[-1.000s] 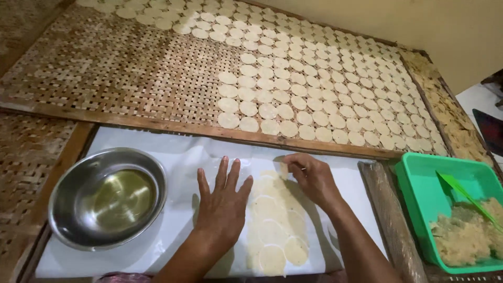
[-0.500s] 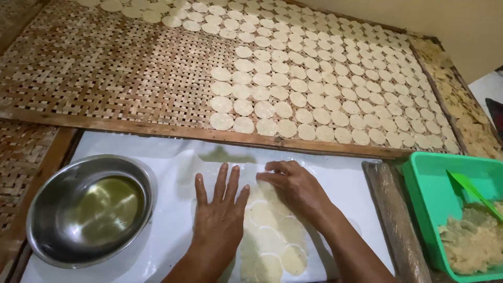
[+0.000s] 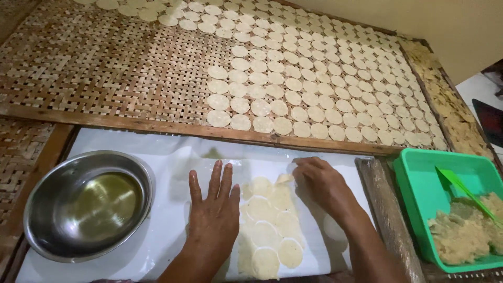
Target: Rolling out dough and cutting small circles for snack preparation.
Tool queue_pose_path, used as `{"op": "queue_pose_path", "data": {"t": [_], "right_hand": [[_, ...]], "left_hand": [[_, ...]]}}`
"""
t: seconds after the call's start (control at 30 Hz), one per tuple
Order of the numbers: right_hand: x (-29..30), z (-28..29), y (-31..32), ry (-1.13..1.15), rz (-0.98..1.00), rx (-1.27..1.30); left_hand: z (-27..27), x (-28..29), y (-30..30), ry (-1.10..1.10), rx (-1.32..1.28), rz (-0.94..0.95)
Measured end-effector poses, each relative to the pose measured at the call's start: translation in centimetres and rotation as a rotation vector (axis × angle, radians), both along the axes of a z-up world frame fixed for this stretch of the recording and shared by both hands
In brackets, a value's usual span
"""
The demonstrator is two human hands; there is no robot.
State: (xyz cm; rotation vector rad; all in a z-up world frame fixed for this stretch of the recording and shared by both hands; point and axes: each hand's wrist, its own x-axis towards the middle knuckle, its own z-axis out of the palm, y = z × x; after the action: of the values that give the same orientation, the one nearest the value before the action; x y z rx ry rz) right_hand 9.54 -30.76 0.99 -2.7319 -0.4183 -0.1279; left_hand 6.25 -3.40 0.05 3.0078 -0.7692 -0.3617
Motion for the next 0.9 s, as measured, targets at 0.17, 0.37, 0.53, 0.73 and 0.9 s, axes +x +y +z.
{"op": "queue_pose_path", "data": {"t": [0.17, 0.37, 0.53, 0.73, 0.9], "right_hand": [[-0.8, 0.7, 1.4, 0.031, -0.056, 0.041], [-0.4, -0.4, 3.4, -0.021, 0.102, 0.028], [0.1, -0.4, 2.5, 0.035, 0.064, -0.017], [-0.2, -1.5, -1.8, 0.032, -0.094, 0.043], [-1.9, 0.9, -2.6, 0.104, -0.335, -0.001]], "left_hand": [[1.0, 0.1, 0.0, 0.035, 0.049, -0.026], [0.5, 0.3, -0.2, 0.052, 0.036, -0.001], [0.6, 0.3, 0.0, 0.06, 0.029, 0.026], [1.3, 0.4, 0.0, 0.108, 0.086, -0.011], [-0.1, 0.5, -0.5, 0.016, 0.063, 0.03]]}}
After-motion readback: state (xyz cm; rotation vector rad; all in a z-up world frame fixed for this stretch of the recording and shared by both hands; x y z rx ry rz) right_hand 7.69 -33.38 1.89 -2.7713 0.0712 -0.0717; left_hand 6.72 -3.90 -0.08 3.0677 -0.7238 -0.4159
